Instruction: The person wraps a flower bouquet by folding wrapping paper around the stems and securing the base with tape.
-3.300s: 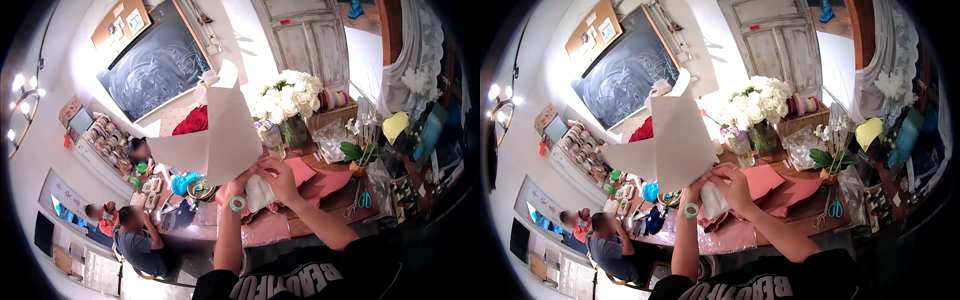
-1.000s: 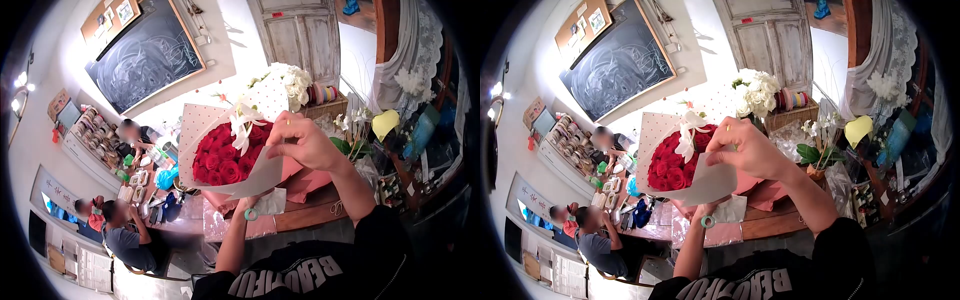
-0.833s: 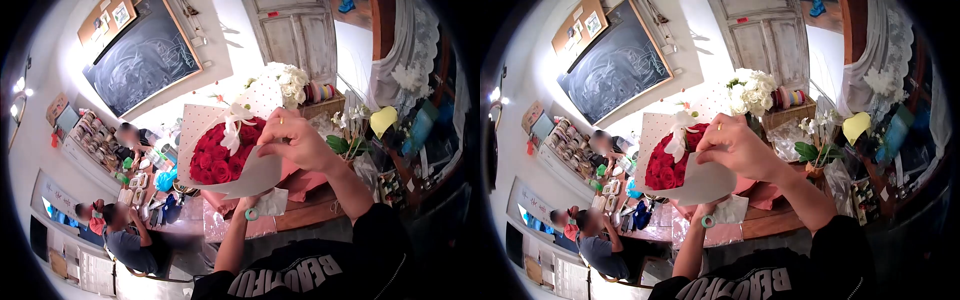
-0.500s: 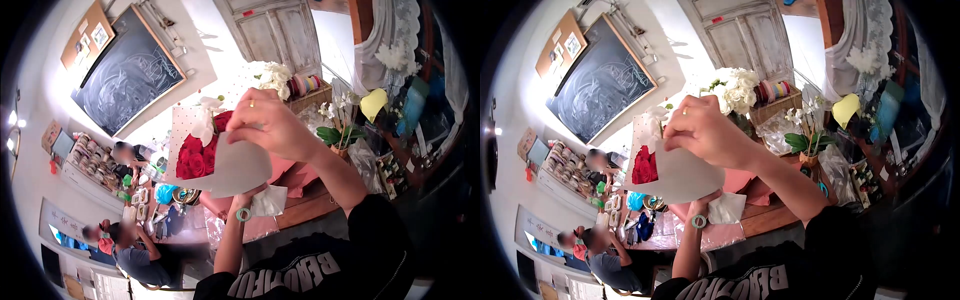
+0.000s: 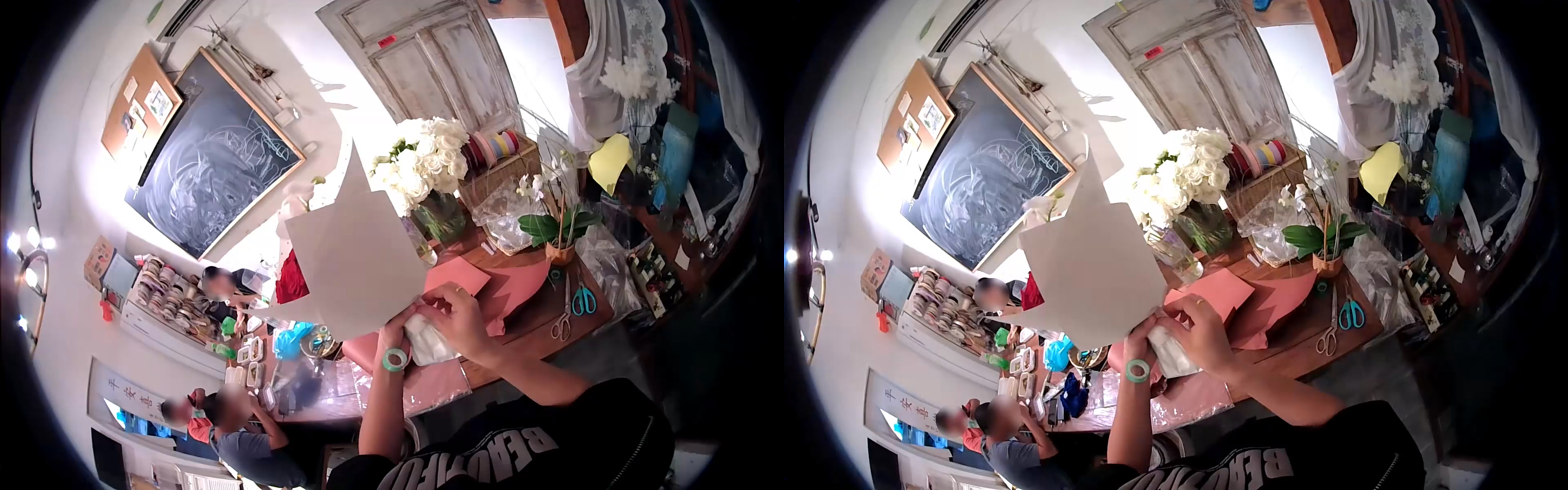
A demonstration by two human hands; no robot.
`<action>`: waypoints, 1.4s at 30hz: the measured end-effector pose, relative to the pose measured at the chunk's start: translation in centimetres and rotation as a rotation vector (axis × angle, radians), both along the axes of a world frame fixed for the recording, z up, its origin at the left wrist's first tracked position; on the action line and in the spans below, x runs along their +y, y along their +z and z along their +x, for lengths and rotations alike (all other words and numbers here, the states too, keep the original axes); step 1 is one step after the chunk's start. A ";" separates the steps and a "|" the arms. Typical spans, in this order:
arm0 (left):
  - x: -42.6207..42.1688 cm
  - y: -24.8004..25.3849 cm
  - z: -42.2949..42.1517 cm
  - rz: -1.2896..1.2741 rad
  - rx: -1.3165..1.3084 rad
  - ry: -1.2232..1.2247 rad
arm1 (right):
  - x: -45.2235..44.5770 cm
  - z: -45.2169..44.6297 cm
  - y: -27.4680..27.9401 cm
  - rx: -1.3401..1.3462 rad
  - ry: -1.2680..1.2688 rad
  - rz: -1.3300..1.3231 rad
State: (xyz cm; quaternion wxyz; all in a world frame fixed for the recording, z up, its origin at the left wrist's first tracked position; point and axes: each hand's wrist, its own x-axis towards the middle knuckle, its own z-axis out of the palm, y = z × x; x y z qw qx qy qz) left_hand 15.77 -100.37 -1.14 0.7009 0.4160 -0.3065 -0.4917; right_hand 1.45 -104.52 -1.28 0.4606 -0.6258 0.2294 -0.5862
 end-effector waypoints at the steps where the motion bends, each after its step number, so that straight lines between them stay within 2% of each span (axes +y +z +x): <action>1: 0.0 -0.3 0.1 0.002 -0.003 -0.002 | -0.1 -0.1 0.2 0.037 -0.021 -0.002; 4: 0.2 -0.8 0.1 0.030 -0.040 0.015 | -0.5 0.4 -0.1 0.131 -0.067 -0.059; 13: 1.7 0.5 -1.0 0.016 -0.135 0.027 | -0.1 2.3 -1.8 0.092 -0.119 -0.119; 15: 2.0 1.4 -1.8 0.084 -0.167 0.103 | 0.4 2.6 -2.0 0.077 -0.114 -0.099; 17: 2.2 0.7 -1.6 0.116 -0.161 0.108 | 0.7 2.4 -2.2 0.056 -0.115 -0.070; 20: 2.5 -2.1 -0.3 0.143 -0.128 0.106 | 1.1 1.4 -2.7 0.119 -0.167 -0.164; 23: 2.4 -4.1 0.7 0.158 -0.093 0.122 | 2.1 0.6 -4.1 0.141 -0.086 -0.136; 25: 2.4 -4.0 0.3 0.169 -0.082 0.152 | 3.2 -0.8 -3.9 0.095 0.093 0.107; 29: 1.6 -3.4 -0.6 0.199 -0.179 0.111 | 3.4 -0.6 -4.7 0.044 0.084 0.043; 31: 0.8 -1.5 -1.8 0.163 -0.329 0.063 | 3.0 -0.1 -4.6 0.033 0.034 0.017; 32: 0.7 0.1 -2.6 0.114 -0.355 -0.022 | 2.8 -0.6 -3.8 0.045 0.102 0.058; 35: 0.5 -1.8 -1.5 0.120 -0.399 0.054 | 2.0 -0.1 -4.1 0.054 0.109 0.056; 36: 0.5 -1.9 -1.0 0.101 -0.484 0.022 | 2.0 -0.3 -3.6 0.063 0.142 0.086; 40: 0.9 -2.7 -0.3 0.040 -0.426 0.036 | 1.2 -0.4 -3.3 0.125 0.236 0.035; 42: 0.7 -4.2 0.8 0.119 -0.307 0.018 | 0.9 -0.7 -2.6 0.177 0.238 -0.012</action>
